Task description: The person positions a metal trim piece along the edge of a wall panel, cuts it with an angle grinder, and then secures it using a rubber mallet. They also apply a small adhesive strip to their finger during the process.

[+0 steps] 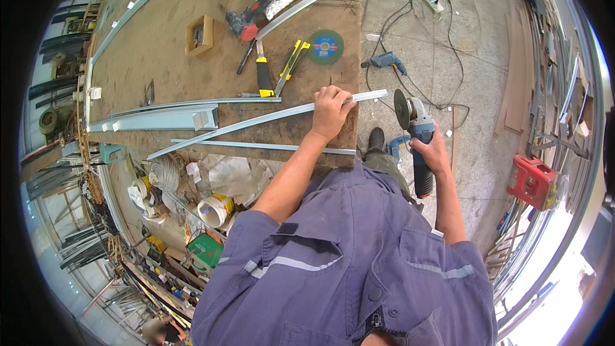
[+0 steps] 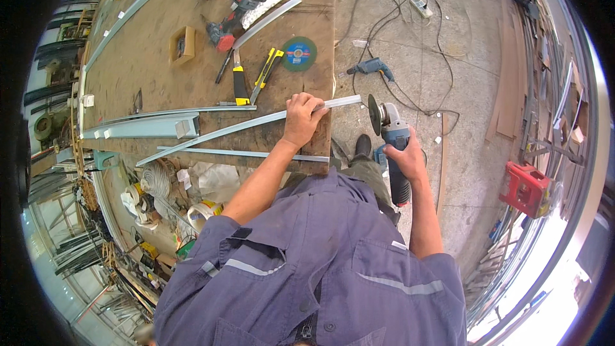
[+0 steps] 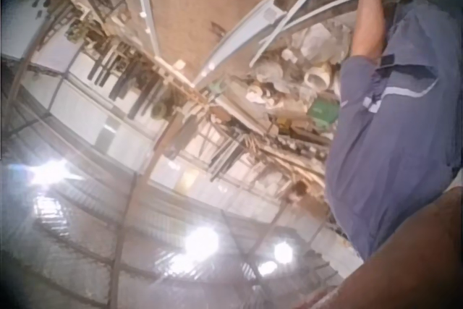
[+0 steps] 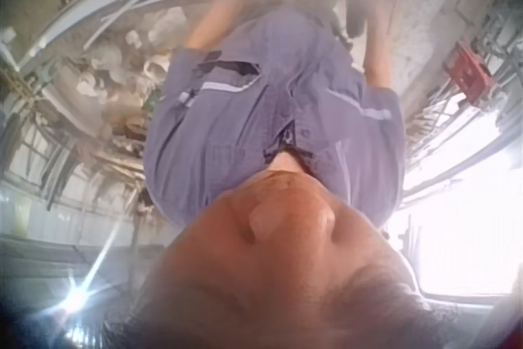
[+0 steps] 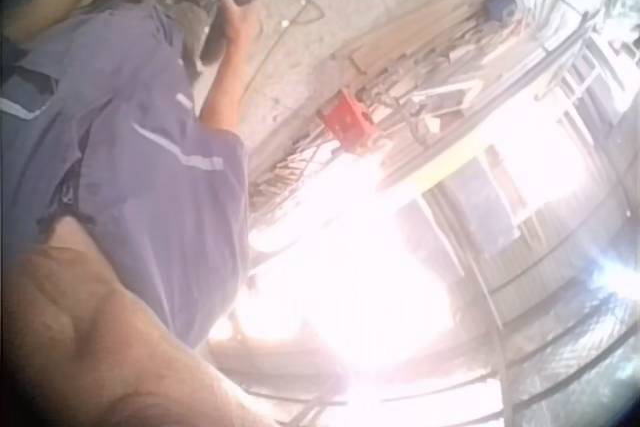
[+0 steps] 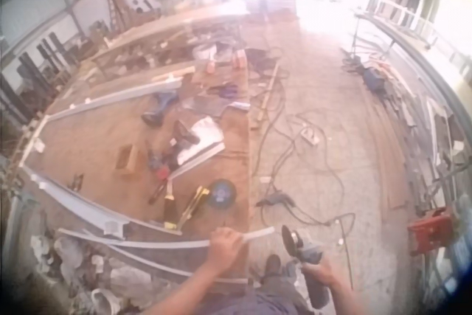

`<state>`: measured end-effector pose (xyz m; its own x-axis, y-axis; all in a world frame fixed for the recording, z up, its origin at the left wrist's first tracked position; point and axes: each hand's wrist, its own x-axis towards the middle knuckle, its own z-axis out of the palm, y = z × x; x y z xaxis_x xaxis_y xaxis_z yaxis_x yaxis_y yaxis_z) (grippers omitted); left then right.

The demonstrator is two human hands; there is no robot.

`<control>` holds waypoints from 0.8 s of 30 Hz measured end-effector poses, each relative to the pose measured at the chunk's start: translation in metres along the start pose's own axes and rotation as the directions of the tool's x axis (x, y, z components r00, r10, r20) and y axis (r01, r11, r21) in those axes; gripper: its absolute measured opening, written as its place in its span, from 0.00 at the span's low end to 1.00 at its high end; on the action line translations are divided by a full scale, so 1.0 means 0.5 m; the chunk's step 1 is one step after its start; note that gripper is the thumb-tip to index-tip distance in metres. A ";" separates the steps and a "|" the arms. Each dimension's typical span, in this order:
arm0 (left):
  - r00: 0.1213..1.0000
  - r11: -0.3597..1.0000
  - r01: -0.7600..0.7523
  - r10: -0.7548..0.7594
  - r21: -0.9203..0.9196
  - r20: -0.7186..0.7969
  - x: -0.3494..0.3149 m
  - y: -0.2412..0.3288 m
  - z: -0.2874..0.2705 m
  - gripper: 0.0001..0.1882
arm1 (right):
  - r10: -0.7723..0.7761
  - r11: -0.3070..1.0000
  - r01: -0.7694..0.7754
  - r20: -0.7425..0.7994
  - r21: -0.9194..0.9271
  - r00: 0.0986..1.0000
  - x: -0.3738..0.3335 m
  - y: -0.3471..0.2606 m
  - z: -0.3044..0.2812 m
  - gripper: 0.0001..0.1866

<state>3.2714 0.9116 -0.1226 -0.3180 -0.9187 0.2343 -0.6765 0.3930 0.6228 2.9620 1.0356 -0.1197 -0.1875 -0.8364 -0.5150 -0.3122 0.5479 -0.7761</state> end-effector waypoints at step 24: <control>0.999 1.000 -0.003 0.002 -0.012 -0.034 0.004 -0.005 0.008 0.09 | 0.045 0.997 -0.044 0.018 -0.068 0.999 0.029 -0.021 0.035 0.51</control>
<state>3.2698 0.9089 -0.1268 -0.2965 -0.9186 0.2613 -0.6677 0.3950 0.6309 2.9790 1.0181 -0.1255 -0.1847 -0.8104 -0.5561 -0.3658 0.5818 -0.7264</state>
